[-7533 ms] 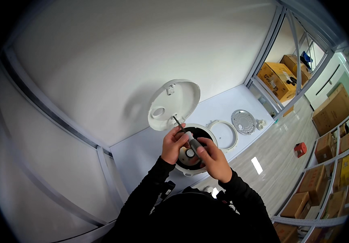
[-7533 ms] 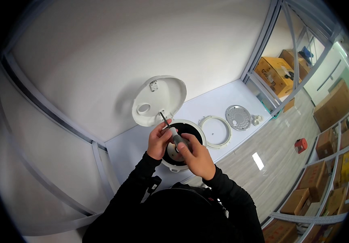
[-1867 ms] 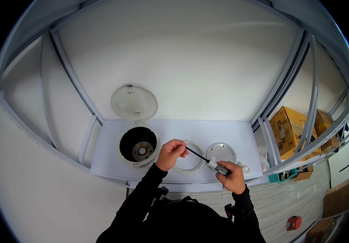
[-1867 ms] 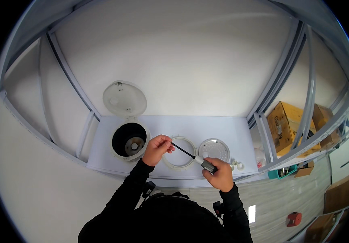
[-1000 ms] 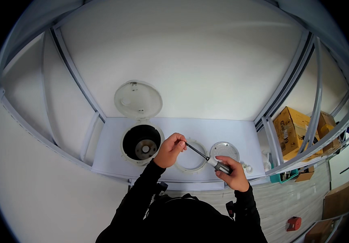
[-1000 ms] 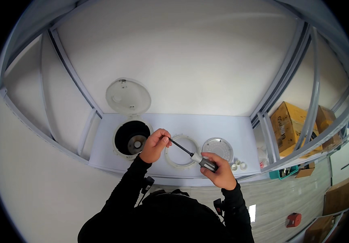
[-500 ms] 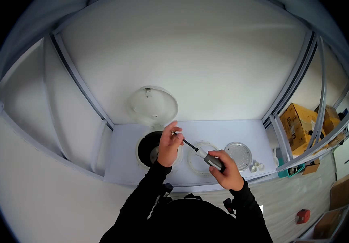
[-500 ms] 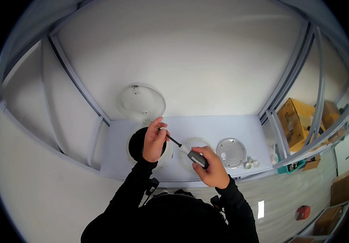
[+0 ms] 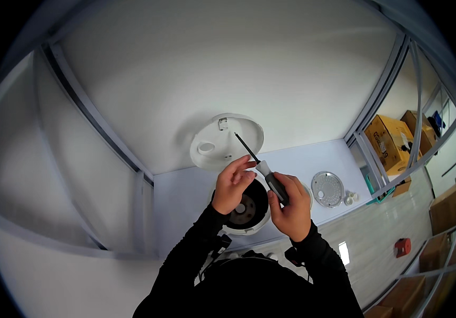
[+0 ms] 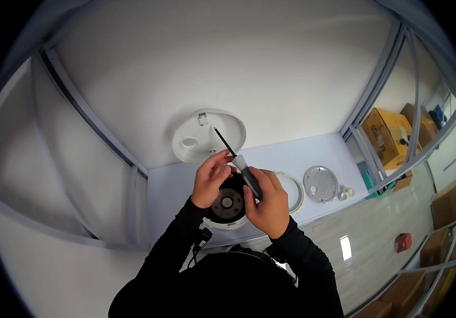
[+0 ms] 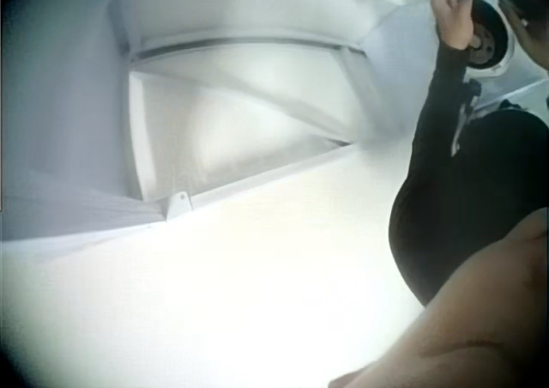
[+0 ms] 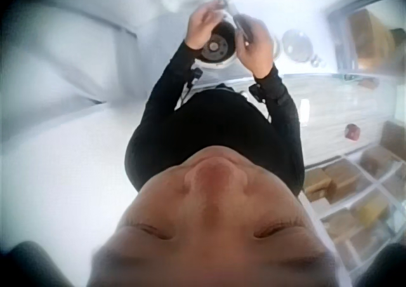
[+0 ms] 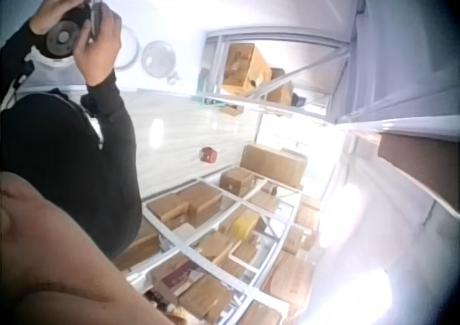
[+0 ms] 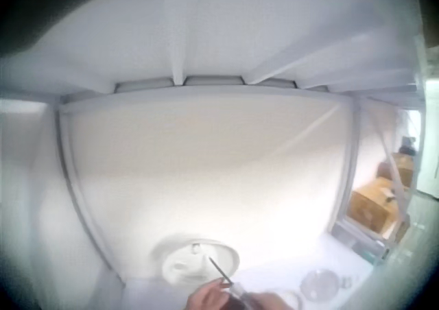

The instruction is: The person assembles a white cylindrical appliance on a workbench. They place a black inner pot into the base, attach a white lid, and use a screwdriver to fasten screws on the lid and a perforated metal plate. The person handles the pot, lid, plate, and screws throughout the process.

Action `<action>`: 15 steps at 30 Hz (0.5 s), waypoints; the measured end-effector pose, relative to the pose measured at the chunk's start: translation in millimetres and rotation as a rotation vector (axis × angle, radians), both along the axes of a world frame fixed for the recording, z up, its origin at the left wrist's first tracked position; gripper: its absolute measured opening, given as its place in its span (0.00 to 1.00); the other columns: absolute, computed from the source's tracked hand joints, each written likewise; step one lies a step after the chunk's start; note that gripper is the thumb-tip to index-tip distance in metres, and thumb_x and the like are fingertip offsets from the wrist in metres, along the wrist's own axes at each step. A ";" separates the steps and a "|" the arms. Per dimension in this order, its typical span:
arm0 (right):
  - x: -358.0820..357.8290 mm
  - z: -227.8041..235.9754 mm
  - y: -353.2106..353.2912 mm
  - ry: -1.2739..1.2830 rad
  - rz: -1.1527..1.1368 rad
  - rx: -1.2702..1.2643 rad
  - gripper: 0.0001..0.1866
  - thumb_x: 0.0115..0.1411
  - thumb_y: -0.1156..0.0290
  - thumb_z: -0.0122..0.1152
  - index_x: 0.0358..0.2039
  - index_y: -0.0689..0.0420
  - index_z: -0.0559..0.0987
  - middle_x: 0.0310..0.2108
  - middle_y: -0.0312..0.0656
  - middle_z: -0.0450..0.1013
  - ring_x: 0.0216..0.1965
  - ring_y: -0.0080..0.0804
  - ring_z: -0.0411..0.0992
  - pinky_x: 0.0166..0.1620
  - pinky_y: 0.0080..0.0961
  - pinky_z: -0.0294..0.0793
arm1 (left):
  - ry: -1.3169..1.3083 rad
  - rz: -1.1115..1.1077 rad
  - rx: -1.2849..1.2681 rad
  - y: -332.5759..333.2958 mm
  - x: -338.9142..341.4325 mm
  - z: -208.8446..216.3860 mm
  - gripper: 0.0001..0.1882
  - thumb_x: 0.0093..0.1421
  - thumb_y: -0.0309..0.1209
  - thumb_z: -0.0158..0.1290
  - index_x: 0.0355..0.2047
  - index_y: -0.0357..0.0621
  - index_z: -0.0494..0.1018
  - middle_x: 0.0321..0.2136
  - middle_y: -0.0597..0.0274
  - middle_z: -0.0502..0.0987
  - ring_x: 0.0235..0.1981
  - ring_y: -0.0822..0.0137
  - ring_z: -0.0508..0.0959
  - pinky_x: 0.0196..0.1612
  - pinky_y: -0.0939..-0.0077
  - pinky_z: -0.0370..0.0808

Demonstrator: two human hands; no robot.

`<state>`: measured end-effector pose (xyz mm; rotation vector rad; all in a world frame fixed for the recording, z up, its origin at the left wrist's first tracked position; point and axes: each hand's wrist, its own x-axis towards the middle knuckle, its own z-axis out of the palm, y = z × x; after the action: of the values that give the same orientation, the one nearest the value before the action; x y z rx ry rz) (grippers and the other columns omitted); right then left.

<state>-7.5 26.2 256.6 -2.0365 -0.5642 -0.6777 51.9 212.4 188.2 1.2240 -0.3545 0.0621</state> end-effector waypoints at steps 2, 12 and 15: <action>-2.1 2.3 14.5 -0.030 -0.047 -0.026 0.22 0.56 0.80 0.65 0.53 0.63 0.76 0.45 0.53 0.77 0.39 0.54 0.80 0.40 0.37 0.80 | 0.041 -0.063 -0.037 4.5 2.3 4.3 0.26 0.71 0.29 0.53 0.67 0.37 0.64 0.55 0.51 0.77 0.48 0.67 0.80 0.53 0.72 0.77; -13.8 15.4 52.9 0.020 -0.182 -0.042 0.22 0.56 0.80 0.66 0.53 0.60 0.78 0.44 0.51 0.77 0.36 0.52 0.80 0.37 0.38 0.81 | 0.117 -0.236 -0.198 10.6 10.2 15.2 0.23 0.72 0.27 0.52 0.64 0.35 0.66 0.48 0.56 0.82 0.45 0.72 0.80 0.48 0.77 0.77; -13.9 18.9 59.0 0.032 -0.201 -0.046 0.22 0.56 0.79 0.65 0.53 0.60 0.78 0.43 0.50 0.77 0.35 0.52 0.79 0.37 0.38 0.80 | 0.114 -0.236 -0.230 14.2 12.5 13.2 0.22 0.72 0.28 0.52 0.63 0.36 0.66 0.48 0.55 0.82 0.44 0.72 0.80 0.47 0.77 0.77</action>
<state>-21.4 85.1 275.5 -2.1621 -0.3616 -0.7542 64.4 226.6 201.3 0.9480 -0.3785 -0.1658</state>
